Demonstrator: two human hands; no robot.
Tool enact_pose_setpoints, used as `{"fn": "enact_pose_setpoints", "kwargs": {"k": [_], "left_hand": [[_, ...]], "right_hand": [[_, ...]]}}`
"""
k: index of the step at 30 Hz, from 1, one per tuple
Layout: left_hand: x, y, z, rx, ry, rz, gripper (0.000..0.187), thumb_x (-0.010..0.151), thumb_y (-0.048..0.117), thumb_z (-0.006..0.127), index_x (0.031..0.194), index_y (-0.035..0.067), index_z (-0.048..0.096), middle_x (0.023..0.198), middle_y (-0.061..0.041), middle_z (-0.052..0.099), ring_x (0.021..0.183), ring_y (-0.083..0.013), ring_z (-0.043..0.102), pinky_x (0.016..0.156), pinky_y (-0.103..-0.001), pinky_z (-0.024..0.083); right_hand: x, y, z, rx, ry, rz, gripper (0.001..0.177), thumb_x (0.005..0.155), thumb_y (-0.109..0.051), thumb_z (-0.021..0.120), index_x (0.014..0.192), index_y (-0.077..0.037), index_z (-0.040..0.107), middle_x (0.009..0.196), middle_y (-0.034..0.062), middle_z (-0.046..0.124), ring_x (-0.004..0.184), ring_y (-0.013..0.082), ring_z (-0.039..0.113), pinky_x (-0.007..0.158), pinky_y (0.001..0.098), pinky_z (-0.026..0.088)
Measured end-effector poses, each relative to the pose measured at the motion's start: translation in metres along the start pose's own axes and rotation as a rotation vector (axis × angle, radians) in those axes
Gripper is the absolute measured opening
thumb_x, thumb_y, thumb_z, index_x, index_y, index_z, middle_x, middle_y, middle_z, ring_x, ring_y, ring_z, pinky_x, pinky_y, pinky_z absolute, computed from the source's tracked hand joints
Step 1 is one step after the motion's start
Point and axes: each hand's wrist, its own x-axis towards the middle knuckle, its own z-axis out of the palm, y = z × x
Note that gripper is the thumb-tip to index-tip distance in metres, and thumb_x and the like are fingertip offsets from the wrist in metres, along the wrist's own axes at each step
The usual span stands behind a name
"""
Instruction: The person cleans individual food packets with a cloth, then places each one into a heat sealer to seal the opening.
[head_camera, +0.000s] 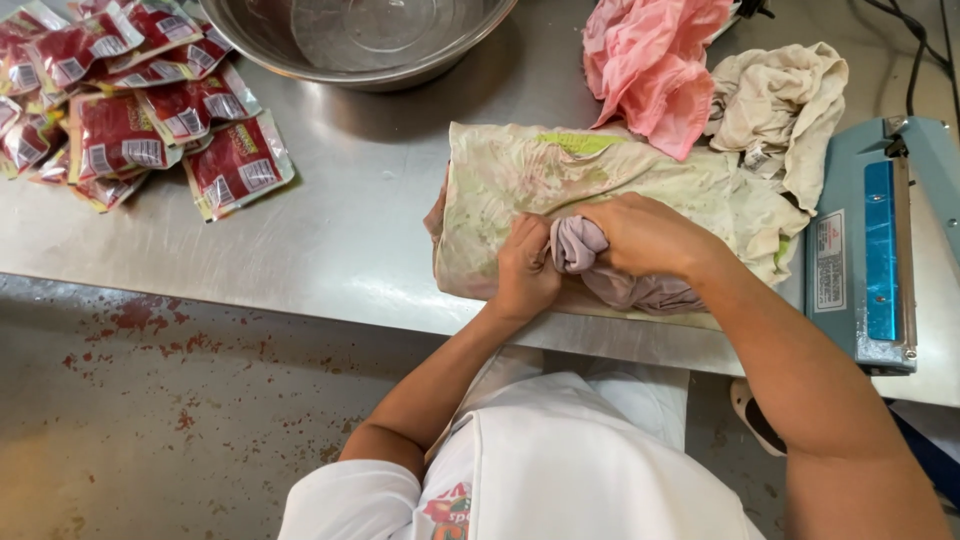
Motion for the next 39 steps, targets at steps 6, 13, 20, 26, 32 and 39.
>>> {"fn": "enact_pose_setpoints", "kwargs": {"k": [6, 13, 20, 26, 32, 39], "left_hand": [[-0.006, 0.008, 0.005, -0.035, -0.029, 0.004, 0.015, 0.091, -0.008, 0.068, 0.084, 0.006, 0.066, 0.076, -0.006, 0.058, 0.072, -0.0291, 0.056, 0.072, -0.033, 0.051], [-0.007, 0.009, 0.0, -0.019, -0.039, 0.004, 0.009, 0.09, -0.003, 0.074, 0.087, 0.003, 0.068, 0.079, -0.009, 0.064, 0.074, -0.0313, 0.061, 0.071, -0.036, 0.053], [-0.004, 0.011, -0.018, 0.041, -0.104, -0.115, 0.007, 0.098, 0.0, 0.061, 0.094, 0.006, 0.062, 0.089, -0.005, 0.064, 0.085, -0.0226, 0.059, 0.076, -0.032, 0.05], [-0.005, 0.008, -0.023, 0.064, -0.13, -0.282, 0.006, 0.102, 0.011, 0.058, 0.099, 0.011, 0.063, 0.093, -0.004, 0.064, 0.089, -0.02, 0.062, 0.078, -0.031, 0.05], [-0.001, 0.005, -0.022, 0.042, -0.142, -0.255, 0.01, 0.104, 0.015, 0.057, 0.098, 0.011, 0.063, 0.092, -0.003, 0.064, 0.089, -0.0202, 0.061, 0.08, -0.032, 0.05], [-0.018, -0.004, 0.033, -0.729, 0.202, -0.902, 0.079, 0.083, 0.057, 0.073, 0.14, 0.017, 0.035, 0.135, -0.001, 0.043, 0.123, -0.0209, 0.056, 0.108, -0.036, 0.046]], "right_hand": [[-0.021, 0.02, 0.008, -0.018, -0.008, 0.053, 0.06, 0.075, -0.013, 0.078, 0.133, -0.025, 0.066, 0.121, 0.0127, 0.076, 0.117, 0.0472, 0.065, 0.094, 0.0581, 0.053], [-0.038, 0.074, 0.02, 0.042, -0.005, 0.146, 0.061, 0.071, -0.015, 0.081, 0.13, -0.025, 0.068, 0.124, 0.0135, 0.075, 0.122, 0.0475, 0.062, 0.1, 0.0601, 0.051], [-0.067, 0.101, 0.01, 0.237, -0.013, 0.388, 0.04, 0.075, 0.005, 0.078, 0.107, -0.019, 0.072, 0.108, 0.0049, 0.082, 0.096, 0.0236, 0.074, 0.077, 0.0369, 0.054], [-0.08, 0.084, -0.012, 0.015, 0.029, 0.611, 0.096, 0.084, -0.021, 0.077, 0.163, -0.026, 0.023, 0.157, 0.0209, 0.035, 0.145, 0.0383, 0.033, 0.118, 0.0564, 0.032], [-0.047, 0.044, 0.017, -0.003, 0.141, 0.114, 0.047, 0.096, -0.049, 0.06, 0.13, -0.018, 0.068, 0.129, 0.0053, 0.068, 0.121, 0.0255, 0.056, 0.109, 0.051, 0.036], [-0.093, 0.037, 0.023, 0.13, 0.638, -0.081, 0.021, 0.106, -0.017, 0.061, 0.088, -0.007, 0.068, 0.083, 0.0023, 0.068, 0.078, 0.0218, 0.061, 0.081, 0.0385, 0.044]]}}
